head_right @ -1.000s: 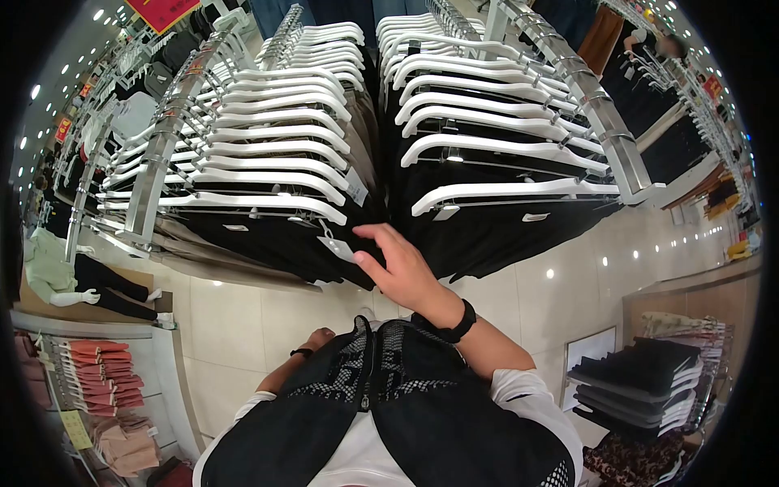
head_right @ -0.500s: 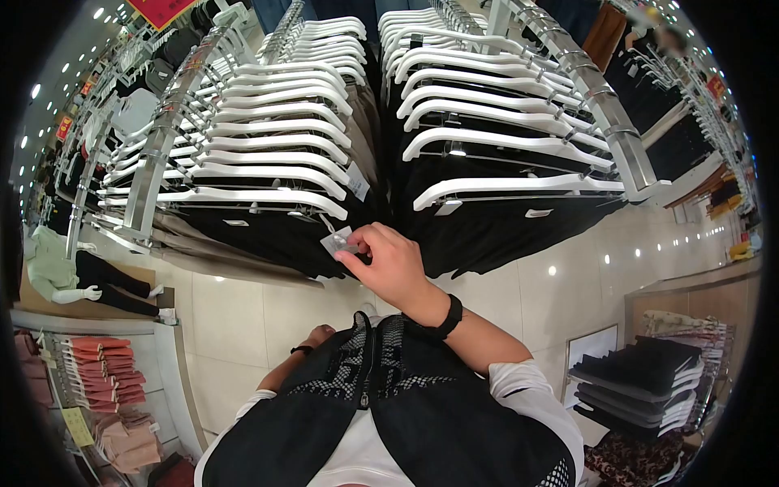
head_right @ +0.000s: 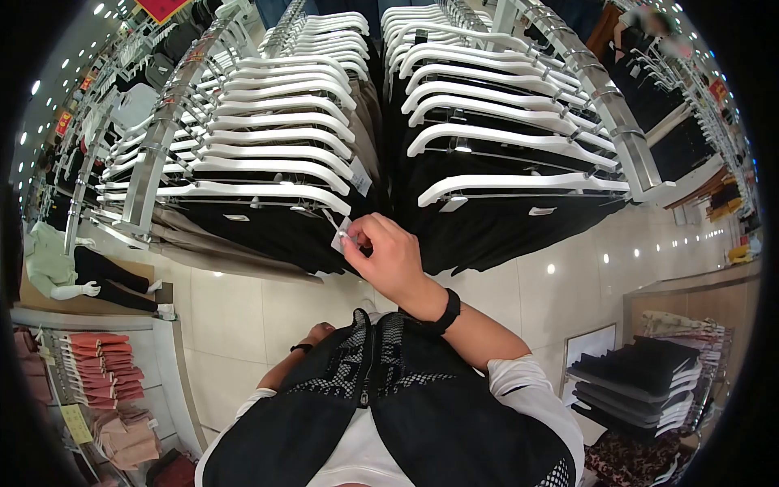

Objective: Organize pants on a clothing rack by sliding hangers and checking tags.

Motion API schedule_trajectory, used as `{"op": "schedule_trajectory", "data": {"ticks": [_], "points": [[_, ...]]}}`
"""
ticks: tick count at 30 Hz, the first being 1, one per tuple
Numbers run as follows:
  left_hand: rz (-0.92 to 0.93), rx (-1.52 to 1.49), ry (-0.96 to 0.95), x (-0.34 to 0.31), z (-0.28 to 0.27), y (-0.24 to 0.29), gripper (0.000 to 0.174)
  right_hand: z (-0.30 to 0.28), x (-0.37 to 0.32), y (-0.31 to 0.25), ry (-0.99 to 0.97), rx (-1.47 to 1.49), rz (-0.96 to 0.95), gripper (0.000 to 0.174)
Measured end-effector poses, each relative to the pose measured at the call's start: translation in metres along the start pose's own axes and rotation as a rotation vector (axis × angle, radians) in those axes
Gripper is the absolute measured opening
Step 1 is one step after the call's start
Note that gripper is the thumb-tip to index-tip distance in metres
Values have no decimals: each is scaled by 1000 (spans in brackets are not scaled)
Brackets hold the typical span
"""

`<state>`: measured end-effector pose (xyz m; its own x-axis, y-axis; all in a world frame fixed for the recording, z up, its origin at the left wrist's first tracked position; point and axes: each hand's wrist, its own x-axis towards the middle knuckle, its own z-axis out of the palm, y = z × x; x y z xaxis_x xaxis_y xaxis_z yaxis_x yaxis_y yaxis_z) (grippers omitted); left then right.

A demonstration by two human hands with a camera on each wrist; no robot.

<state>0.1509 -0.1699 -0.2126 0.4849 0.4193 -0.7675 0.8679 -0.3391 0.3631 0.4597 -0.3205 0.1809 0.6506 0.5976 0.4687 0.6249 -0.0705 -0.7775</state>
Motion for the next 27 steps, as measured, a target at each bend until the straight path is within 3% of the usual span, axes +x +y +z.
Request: {"op": "schedule_trajectory", "data": {"ticks": [5, 27], "points": [[-18, 23, -67, 1, -5, 2, 36, -2, 0, 1, -8, 21, 7, 13], [22, 16, 24, 4, 3, -6, 36, -10, 1, -9, -6, 136, 52, 7]]}}
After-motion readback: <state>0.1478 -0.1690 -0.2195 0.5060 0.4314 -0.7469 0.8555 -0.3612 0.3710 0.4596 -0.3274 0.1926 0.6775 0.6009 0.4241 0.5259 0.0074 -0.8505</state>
